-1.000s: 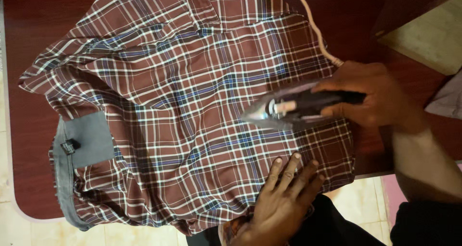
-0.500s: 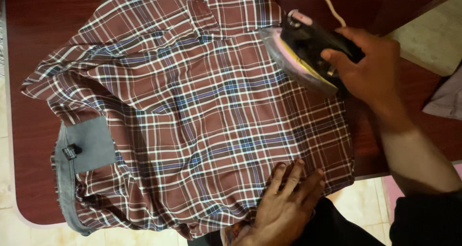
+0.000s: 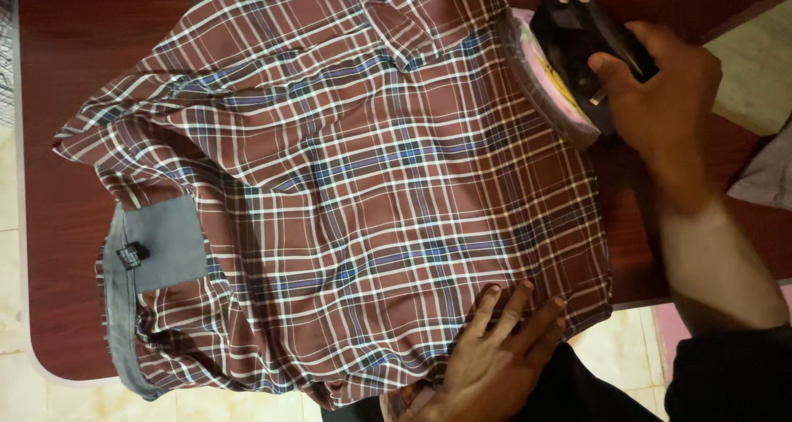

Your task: The person irons a plaid shirt on a wooden table using a handheld electric iron. They smooth the fabric with one hand while moving the iron with the other, focusing on the main body and sleeves. The person also buttons the shirt collar during the process.

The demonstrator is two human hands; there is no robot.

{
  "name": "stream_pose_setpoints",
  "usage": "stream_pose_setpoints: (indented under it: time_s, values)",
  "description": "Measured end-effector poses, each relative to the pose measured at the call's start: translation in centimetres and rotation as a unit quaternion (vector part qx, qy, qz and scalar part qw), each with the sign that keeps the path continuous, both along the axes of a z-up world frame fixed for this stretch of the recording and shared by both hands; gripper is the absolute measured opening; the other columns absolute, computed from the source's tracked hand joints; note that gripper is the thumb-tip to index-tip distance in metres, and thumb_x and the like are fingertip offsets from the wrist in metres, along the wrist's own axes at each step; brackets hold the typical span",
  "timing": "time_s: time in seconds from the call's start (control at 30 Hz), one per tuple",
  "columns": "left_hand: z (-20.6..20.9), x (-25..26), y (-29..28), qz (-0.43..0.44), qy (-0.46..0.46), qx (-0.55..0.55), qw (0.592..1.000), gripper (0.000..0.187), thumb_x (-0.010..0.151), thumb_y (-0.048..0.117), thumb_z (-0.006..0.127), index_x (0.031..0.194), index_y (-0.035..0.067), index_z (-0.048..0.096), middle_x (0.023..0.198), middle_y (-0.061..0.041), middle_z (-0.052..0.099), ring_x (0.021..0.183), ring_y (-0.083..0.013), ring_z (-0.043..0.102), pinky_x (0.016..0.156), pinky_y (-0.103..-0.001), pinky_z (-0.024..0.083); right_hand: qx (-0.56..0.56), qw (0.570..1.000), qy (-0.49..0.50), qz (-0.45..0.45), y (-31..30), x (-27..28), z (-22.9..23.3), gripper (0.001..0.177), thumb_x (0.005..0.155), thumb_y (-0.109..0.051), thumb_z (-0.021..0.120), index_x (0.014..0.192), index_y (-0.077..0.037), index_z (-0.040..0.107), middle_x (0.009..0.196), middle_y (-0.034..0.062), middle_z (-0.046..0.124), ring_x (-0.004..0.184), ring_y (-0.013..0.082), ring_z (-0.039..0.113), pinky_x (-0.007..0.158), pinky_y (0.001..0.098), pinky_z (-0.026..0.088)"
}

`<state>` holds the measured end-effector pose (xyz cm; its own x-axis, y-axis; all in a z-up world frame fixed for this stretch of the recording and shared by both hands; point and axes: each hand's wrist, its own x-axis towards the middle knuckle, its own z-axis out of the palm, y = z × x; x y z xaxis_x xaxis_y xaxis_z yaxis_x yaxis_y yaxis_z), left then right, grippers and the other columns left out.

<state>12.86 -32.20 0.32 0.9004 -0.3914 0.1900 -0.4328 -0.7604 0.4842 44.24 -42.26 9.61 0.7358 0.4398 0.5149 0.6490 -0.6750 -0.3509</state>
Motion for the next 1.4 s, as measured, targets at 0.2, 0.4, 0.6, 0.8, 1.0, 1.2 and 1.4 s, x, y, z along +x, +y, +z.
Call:
stream_pose_setpoints:
  time_s: [0.2,0.4,0.6,0.8,1.0,1.2,1.4]
  values:
    - [0.1,0.4,0.1,-0.027,0.008,-0.020,0.999,0.049,0.100,0.031,0.054,0.146,0.015,0.061,0.170,-0.008,0.037,0.155,-0.0388,0.033,0.128,-0.065,0.006,0.035,0.996,0.075,0.019,0.3,1.4,0.8,0.024,0.103,-0.015,0.084,0.118,0.002,0.075,0.089,0.0136,0.072,0.079,0.0177,0.069,0.070,0.0306,0.052]
    - [0.7,0.3,0.4,-0.024,0.000,-0.008,1.000,0.048,0.102,0.032,0.053,0.146,0.014,0.062,0.169,-0.009,0.040,0.155,-0.0380,0.033,0.129,-0.063,0.006,0.009,0.998,0.064,0.017,-0.1,1.8,0.7,0.020,0.104,-0.011,0.085,0.115,0.003,0.075,0.088,0.0147,0.073,0.083,0.0176,0.071,0.075,0.0315,0.053]
    - [1.4,0.6,1.3,-0.013,0.011,-0.043,0.999,0.047,0.098,0.027,0.057,0.143,0.015,0.063,0.168,-0.004,0.044,0.160,-0.0324,0.032,0.134,-0.056,0.008,0.054,0.988,0.073,0.123,0.2,1.0,1.1,0.029,0.098,-0.005,0.083,0.122,0.006,0.072,0.105,0.0150,0.075,0.091,0.0164,0.071,0.086,0.0289,0.056]
    - [1.6,0.7,1.4,-0.021,0.011,-0.073,0.997,0.051,0.095,0.023,0.058,0.144,0.012,0.064,0.167,-0.004,0.044,0.158,-0.0342,0.031,0.132,-0.058,0.011,0.060,0.976,0.190,0.091,3.1,-0.2,2.8,0.034,0.089,-0.014,0.082,0.118,0.001,0.072,0.097,0.0105,0.074,0.080,0.0130,0.069,0.071,0.0268,0.054]
    - [1.2,0.5,1.0,-0.014,0.009,-0.069,0.997,0.045,0.101,0.025,0.057,0.144,0.013,0.064,0.168,-0.004,0.044,0.160,-0.0336,0.031,0.134,-0.058,0.012,0.031,0.988,-0.058,0.138,4.4,4.2,0.5,0.024,0.101,-0.001,0.087,0.116,0.010,0.072,0.096,0.0167,0.073,0.090,0.0224,0.072,0.081,0.0329,0.057]
    - [3.5,1.2,2.8,-0.036,0.083,-0.178,0.980,0.052,0.101,0.032,0.054,0.149,0.010,0.057,0.170,-0.014,0.039,0.159,-0.0343,0.031,0.132,-0.055,0.018,0.087,0.989,-0.034,0.112,3.9,5.3,1.1,0.015,0.100,0.001,0.075,0.114,0.007,0.075,0.097,0.0140,0.074,0.086,0.0172,0.071,0.076,0.0292,0.054]
    - [4.0,3.1,7.0,0.105,0.049,-0.095,0.989,0.060,0.108,0.045,0.043,0.152,0.004,0.049,0.170,-0.020,0.031,0.158,-0.0370,0.026,0.127,-0.056,0.019,0.141,0.978,0.100,0.116,1.9,2.4,2.1,0.031,0.102,-0.008,0.081,0.129,0.002,0.069,0.105,0.0058,0.071,0.091,0.0085,0.068,0.081,0.0214,0.055]
